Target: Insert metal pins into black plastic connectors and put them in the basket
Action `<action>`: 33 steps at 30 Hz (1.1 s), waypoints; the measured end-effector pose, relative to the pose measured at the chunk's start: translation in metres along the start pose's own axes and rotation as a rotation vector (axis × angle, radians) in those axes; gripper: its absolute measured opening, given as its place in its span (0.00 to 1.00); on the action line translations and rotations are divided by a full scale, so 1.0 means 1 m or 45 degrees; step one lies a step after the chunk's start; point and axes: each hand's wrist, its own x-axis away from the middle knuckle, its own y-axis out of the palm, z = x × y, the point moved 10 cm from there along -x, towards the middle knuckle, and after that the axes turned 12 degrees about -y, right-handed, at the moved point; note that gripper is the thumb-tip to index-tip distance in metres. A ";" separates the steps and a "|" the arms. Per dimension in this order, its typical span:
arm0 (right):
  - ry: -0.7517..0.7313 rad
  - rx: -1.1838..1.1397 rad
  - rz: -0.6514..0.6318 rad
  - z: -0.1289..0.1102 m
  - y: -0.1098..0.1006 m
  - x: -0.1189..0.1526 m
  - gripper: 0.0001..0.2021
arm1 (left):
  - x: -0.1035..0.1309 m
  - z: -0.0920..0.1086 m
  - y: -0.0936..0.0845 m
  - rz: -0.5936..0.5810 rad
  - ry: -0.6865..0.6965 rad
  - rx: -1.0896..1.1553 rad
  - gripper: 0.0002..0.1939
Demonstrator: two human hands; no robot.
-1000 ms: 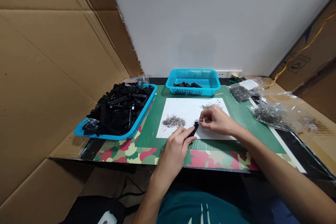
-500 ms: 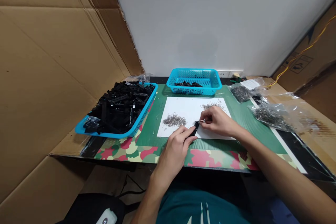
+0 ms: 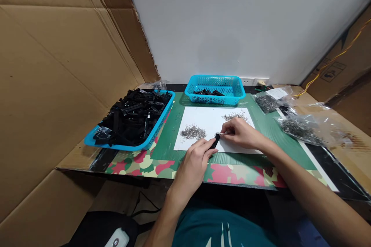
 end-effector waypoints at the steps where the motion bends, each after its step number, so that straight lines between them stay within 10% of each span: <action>1: 0.002 0.006 -0.013 0.001 -0.001 0.001 0.08 | 0.000 0.000 0.000 0.006 0.001 0.002 0.16; 12: -0.126 -0.024 0.192 -0.005 -0.025 0.002 0.14 | 0.001 -0.001 -0.002 0.036 -0.009 0.004 0.16; 19: 0.068 -0.542 0.473 0.014 -0.022 0.005 0.13 | 0.000 0.000 -0.003 0.055 -0.003 0.003 0.16; 33: 0.020 -0.318 0.418 0.006 -0.012 0.003 0.11 | -0.001 -0.001 -0.001 0.059 0.044 0.067 0.19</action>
